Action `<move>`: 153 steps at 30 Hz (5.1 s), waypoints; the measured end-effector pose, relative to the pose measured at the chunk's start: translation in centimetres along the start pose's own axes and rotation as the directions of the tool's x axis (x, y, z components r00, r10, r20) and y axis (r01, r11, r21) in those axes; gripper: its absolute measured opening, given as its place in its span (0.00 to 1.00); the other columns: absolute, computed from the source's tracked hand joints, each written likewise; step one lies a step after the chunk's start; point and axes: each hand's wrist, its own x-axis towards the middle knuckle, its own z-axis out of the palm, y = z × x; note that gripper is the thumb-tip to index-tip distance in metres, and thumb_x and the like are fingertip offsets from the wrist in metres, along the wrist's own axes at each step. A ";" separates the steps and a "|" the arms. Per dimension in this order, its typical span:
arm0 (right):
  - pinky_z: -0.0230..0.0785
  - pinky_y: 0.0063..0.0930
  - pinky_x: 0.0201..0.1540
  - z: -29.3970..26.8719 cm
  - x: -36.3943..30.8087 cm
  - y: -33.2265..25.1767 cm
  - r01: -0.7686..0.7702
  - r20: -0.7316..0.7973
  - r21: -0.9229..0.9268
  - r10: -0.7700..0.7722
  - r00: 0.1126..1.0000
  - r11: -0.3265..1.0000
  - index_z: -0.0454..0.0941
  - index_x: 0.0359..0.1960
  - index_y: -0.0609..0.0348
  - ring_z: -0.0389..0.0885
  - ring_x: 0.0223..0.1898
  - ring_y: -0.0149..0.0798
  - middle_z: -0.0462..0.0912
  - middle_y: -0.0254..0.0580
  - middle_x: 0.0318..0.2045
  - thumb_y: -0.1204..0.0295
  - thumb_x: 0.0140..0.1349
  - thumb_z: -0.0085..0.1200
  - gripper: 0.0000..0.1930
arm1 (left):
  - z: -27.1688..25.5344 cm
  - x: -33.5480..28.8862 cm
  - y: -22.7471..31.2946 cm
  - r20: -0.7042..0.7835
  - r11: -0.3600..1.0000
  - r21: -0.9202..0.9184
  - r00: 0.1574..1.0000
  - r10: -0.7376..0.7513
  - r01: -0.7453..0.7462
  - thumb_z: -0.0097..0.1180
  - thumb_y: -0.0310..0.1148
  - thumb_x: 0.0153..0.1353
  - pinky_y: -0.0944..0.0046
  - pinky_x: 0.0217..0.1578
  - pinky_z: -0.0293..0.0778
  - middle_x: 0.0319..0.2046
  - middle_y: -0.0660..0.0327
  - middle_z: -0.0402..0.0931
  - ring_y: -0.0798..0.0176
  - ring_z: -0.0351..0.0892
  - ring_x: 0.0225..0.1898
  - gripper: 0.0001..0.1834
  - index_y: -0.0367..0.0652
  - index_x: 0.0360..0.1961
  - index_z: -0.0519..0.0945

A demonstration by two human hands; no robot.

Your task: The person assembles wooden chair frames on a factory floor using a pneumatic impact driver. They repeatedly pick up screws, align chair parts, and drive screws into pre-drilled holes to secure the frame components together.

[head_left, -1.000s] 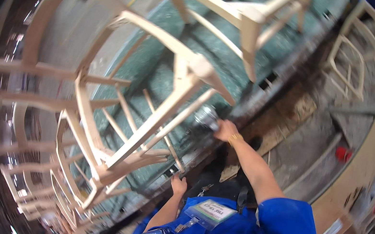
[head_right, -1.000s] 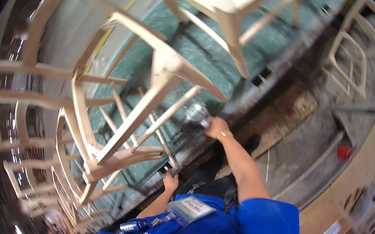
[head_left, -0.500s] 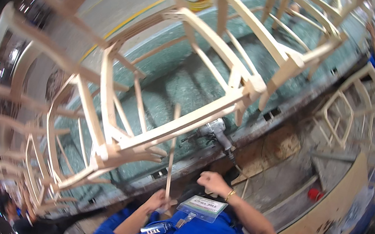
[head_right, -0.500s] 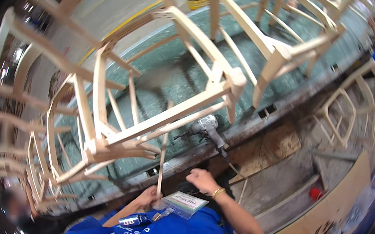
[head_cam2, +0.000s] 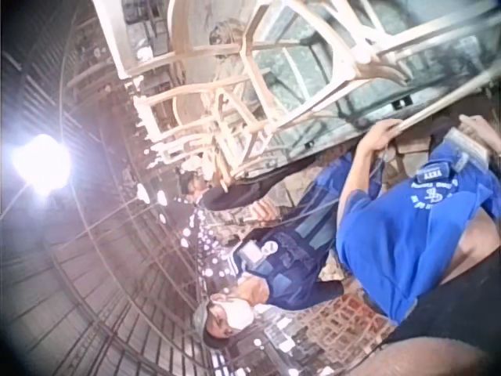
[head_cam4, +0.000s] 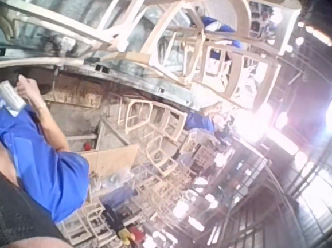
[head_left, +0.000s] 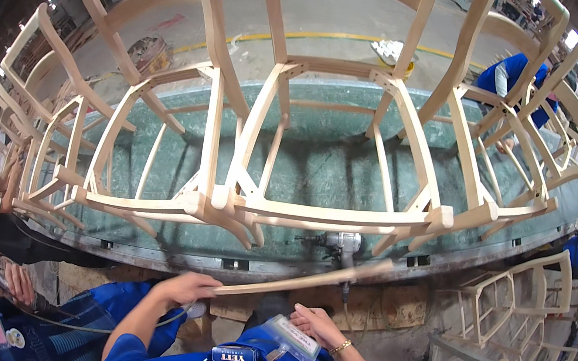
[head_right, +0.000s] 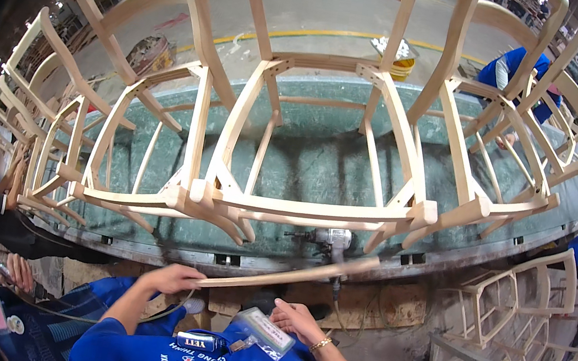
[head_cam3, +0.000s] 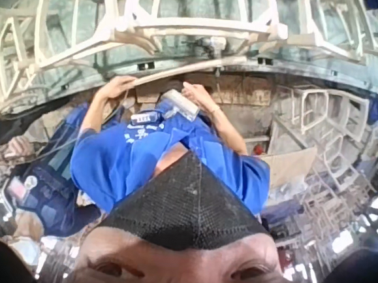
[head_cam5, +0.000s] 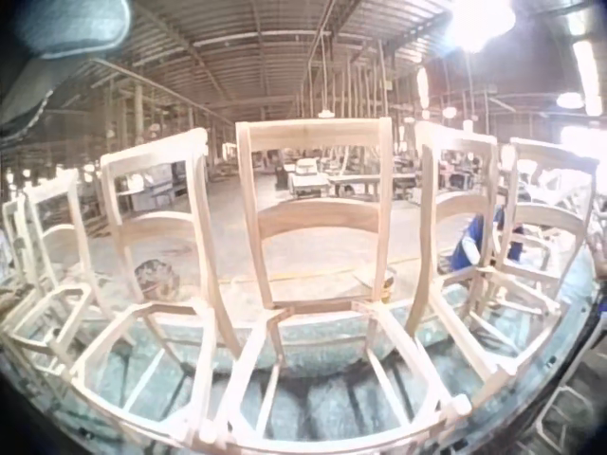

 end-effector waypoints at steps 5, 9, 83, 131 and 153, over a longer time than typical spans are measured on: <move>0.62 0.33 0.56 7.1 -3.7 -2.0 0.709 0.203 -0.029 -0.690 0.694 0.704 0.48 0.62 0.61 0.65 0.57 0.41 0.65 0.54 0.57 0.70 0.61 0.51 0.31 | -4.1 0.9 4.7 0.208 0.969 -0.193 0.959 0.192 -0.152 0.51 0.28 0.59 0.65 0.49 0.67 0.45 0.55 0.76 0.63 0.74 0.46 0.17 0.37 0.50 0.73; 0.68 0.25 0.30 9.7 -4.6 -10.9 0.946 -0.159 -0.159 -0.953 0.259 0.283 0.61 0.51 0.58 0.71 0.23 0.28 0.71 0.35 0.23 0.66 0.64 0.46 0.17 | 1.8 9.3 13.1 0.036 0.903 -0.295 0.941 0.338 -0.313 0.50 0.31 0.61 0.61 0.51 0.67 0.49 0.53 0.72 0.58 0.72 0.51 0.19 0.41 0.53 0.70; 0.70 0.31 0.42 4.0 -3.8 44.8 0.765 0.039 0.587 0.935 -0.354 0.265 0.74 0.44 0.62 0.78 0.38 0.46 0.78 0.53 0.41 0.73 0.53 0.52 0.16 | 21.0 27.5 26.8 0.579 0.771 0.339 0.766 0.280 -0.538 0.51 0.34 0.62 0.70 0.29 0.73 0.31 0.57 0.77 0.66 0.77 0.32 0.13 0.33 0.40 0.76; 0.68 0.23 0.41 -6.5 -5.2 -5.5 0.442 -0.445 -0.466 -0.635 0.632 0.766 0.51 0.65 0.57 0.74 0.36 0.32 0.76 0.42 0.40 0.83 0.38 0.46 0.43 | -15.9 32.0 33.1 0.377 -0.066 0.558 0.182 0.908 -0.827 0.54 0.25 0.45 0.50 0.62 0.52 0.24 0.64 0.61 0.61 0.68 0.36 0.07 0.47 0.19 0.69; 0.68 0.20 0.33 -3.6 -4.0 -6.5 0.526 -0.447 -0.328 -0.619 0.646 0.785 0.51 0.65 0.59 0.70 0.34 0.29 0.72 0.42 0.43 0.86 0.39 0.45 0.43 | -21.6 37.8 24.6 0.636 -0.297 0.495 0.108 0.764 -0.817 0.51 0.24 0.49 0.49 0.67 0.49 0.26 0.62 0.61 0.59 0.69 0.41 0.03 0.43 0.21 0.73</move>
